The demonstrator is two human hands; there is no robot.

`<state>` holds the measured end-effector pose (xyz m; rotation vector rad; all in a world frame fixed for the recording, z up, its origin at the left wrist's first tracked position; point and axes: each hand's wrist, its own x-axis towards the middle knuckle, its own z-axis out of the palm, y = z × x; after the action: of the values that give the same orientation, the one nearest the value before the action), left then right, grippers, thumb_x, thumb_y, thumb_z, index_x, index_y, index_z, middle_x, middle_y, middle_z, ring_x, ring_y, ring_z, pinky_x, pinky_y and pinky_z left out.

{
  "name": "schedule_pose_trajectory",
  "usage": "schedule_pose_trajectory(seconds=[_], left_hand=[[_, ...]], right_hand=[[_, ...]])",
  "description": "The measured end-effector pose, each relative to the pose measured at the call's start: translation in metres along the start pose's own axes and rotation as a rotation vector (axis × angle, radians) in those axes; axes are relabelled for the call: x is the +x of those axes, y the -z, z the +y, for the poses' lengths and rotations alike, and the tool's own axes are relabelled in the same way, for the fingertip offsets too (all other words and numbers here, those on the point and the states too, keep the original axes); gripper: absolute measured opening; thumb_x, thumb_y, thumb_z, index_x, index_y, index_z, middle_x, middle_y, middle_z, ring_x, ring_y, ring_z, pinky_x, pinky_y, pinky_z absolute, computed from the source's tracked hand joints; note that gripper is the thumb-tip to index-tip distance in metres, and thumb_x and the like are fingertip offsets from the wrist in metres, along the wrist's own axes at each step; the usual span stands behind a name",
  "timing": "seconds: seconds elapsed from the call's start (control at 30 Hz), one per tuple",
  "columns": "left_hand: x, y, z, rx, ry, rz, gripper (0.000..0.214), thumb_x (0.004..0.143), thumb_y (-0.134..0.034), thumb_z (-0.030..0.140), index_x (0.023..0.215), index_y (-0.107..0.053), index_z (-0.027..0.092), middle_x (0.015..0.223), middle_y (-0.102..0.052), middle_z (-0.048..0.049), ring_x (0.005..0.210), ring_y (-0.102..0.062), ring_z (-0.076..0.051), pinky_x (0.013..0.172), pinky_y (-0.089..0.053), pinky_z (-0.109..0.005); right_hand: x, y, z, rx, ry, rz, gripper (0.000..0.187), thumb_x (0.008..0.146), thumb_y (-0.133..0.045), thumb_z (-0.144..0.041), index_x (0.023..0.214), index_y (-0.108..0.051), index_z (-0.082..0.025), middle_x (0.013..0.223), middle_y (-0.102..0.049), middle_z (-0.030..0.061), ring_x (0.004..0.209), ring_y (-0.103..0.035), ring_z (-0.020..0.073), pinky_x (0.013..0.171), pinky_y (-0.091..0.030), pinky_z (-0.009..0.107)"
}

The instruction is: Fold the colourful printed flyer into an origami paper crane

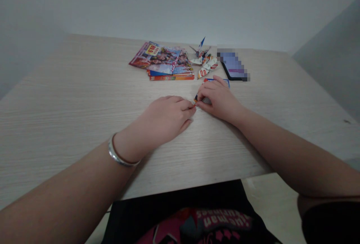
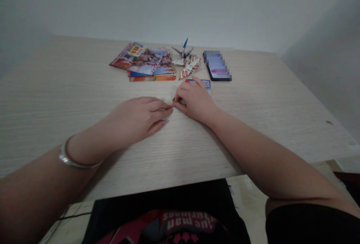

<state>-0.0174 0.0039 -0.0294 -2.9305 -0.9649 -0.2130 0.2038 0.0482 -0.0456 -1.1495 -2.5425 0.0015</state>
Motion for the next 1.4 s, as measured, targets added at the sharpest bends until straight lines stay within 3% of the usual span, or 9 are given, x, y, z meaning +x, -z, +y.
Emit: schedule_pose_trajectory(seconds=[0.27,0.4,0.57,0.63,0.87,1.4], left_hand=[[-0.004,0.015,0.0,-0.001,0.078,-0.052,0.038,0.104,-0.039,0.031,0.116,-0.074,0.022,0.123,-0.074,-0.0048,0.117,-0.066,-0.026,0.104,-0.046,-0.046],[-0.006,0.018,-0.005,-0.057,0.032,-0.058,0.043,0.105,-0.034,0.032,0.118,-0.073,0.019,0.124,-0.074,-0.006,0.117,-0.066,-0.024,0.106,-0.046,-0.041],[-0.003,0.014,-0.007,-0.142,0.094,-0.046,0.036,0.102,-0.043,0.03,0.123,-0.07,0.018,0.124,-0.073,-0.0068,0.114,-0.067,-0.023,0.103,-0.049,-0.039],[-0.001,0.01,-0.006,-0.152,0.056,-0.021,0.036,0.101,-0.047,0.029,0.13,-0.066,0.018,0.131,-0.069,-0.0075,0.119,-0.065,-0.023,0.106,-0.047,-0.039],[0.001,0.002,-0.003,-0.114,0.013,0.01,0.034,0.101,-0.048,0.027,0.125,-0.069,0.016,0.125,-0.071,-0.0096,0.118,-0.063,-0.024,0.106,-0.048,-0.04],[0.002,0.014,0.009,0.019,0.093,-0.116,0.032,0.102,-0.046,0.03,0.115,-0.073,0.017,0.122,-0.072,-0.0074,0.111,-0.067,-0.027,0.1,-0.053,-0.044]], right_hand=[[-0.002,0.001,0.002,0.034,-0.008,0.013,0.008,0.088,-0.061,-0.026,0.084,-0.067,-0.022,0.096,-0.071,0.004,0.1,-0.063,0.0237,0.117,-0.023,0.05],[-0.003,0.001,0.002,0.035,-0.011,0.012,0.008,0.088,-0.061,-0.025,0.082,-0.066,-0.023,0.095,-0.071,0.0035,0.1,-0.062,0.0238,0.118,-0.022,0.052],[-0.004,0.001,0.003,0.035,-0.006,0.021,0.008,0.088,-0.061,-0.025,0.081,-0.065,-0.022,0.094,-0.07,0.0034,0.099,-0.063,0.0238,0.118,-0.022,0.053],[-0.004,0.001,0.003,0.031,-0.009,0.02,0.008,0.087,-0.062,-0.025,0.081,-0.064,-0.022,0.093,-0.07,0.0033,0.099,-0.063,0.0238,0.119,-0.022,0.053],[-0.002,0.001,0.003,0.043,-0.015,0.01,0.009,0.087,-0.062,-0.024,0.078,-0.064,-0.022,0.093,-0.071,0.0031,0.098,-0.064,0.0232,0.119,-0.022,0.055],[0.001,-0.001,0.0,0.051,-0.023,0.018,0.01,0.087,-0.062,-0.022,0.077,-0.063,-0.022,0.095,-0.072,0.0025,0.099,-0.065,0.0224,0.118,-0.021,0.054]])
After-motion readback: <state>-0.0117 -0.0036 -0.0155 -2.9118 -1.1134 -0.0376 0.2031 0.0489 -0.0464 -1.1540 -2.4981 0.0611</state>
